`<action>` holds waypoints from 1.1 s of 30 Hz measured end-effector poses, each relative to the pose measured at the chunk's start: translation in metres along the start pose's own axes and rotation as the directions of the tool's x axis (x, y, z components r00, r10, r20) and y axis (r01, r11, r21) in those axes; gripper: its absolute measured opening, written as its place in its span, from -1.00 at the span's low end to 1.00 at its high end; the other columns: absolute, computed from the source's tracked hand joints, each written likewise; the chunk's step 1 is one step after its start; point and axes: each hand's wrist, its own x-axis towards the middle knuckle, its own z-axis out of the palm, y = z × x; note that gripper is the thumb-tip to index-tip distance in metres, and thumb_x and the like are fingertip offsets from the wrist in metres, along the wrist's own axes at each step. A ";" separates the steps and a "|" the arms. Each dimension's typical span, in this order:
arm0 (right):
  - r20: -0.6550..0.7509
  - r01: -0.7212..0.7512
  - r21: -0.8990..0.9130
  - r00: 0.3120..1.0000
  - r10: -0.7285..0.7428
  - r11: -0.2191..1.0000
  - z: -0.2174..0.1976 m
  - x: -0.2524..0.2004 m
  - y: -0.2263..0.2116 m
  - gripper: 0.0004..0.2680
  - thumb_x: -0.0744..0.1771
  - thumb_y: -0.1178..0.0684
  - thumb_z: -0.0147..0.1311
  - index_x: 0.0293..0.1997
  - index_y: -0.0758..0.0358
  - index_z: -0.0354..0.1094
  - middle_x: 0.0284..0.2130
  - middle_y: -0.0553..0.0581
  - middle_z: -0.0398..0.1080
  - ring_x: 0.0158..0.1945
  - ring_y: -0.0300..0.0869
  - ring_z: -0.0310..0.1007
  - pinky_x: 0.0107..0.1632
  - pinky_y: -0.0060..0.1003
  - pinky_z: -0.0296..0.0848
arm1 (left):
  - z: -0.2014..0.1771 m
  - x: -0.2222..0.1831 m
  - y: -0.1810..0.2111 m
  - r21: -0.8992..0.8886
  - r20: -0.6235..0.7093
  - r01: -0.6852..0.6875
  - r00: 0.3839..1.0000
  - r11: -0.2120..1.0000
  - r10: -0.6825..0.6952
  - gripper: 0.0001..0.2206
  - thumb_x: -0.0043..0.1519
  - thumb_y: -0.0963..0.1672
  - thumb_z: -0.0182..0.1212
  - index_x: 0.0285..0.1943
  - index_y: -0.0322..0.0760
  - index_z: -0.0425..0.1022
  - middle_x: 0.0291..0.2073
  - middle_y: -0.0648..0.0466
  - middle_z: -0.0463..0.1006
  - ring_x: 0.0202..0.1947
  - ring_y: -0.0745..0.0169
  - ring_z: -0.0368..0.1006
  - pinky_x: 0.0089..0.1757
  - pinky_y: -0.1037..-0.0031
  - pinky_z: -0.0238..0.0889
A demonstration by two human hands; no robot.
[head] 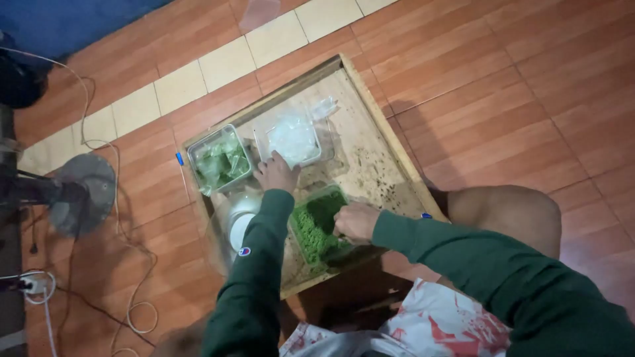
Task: Scooping a green granular mixture from a plastic container into a small clear plastic bag using a small spoon.
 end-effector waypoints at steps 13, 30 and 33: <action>-0.016 0.134 -0.136 0.990 -0.138 0.981 -0.004 0.010 0.000 -0.91 0.25 -0.03 0.22 -0.49 0.00 0.53 -0.50 -0.08 0.52 -0.37 -0.09 0.55 -0.35 -0.07 0.55 | -0.014 -0.018 -0.032 0.070 -0.218 -0.099 0.970 0.993 0.112 -0.66 0.25 -0.08 0.17 0.23 -0.01 0.50 -0.12 0.22 0.68 0.00 0.11 0.54 0.14 -0.03 0.22; 0.045 0.131 -0.297 0.991 -0.123 0.946 0.019 0.015 -0.001 -0.77 0.32 0.01 0.12 -0.62 -0.02 0.30 -0.54 -0.05 0.42 -0.47 -0.22 0.27 -0.38 -0.18 0.38 | 0.048 -0.001 0.039 -0.278 0.247 0.347 0.927 0.896 -0.282 -0.09 0.11 0.32 0.15 0.41 -0.37 0.17 0.31 -0.25 0.25 0.38 -0.26 0.17 0.27 -0.08 0.07; 0.010 0.174 -0.282 0.984 -0.178 0.943 0.008 0.014 -0.006 -0.83 0.23 0.06 0.17 -0.65 0.00 0.34 -0.65 0.01 0.34 -0.52 -0.17 0.24 -0.45 -0.12 0.30 | 0.053 0.006 0.048 -0.319 0.228 0.452 0.890 0.833 -0.395 -0.11 0.09 0.32 0.20 0.36 -0.33 0.13 0.29 -0.22 0.20 0.41 -0.23 0.06 0.28 -0.12 -0.04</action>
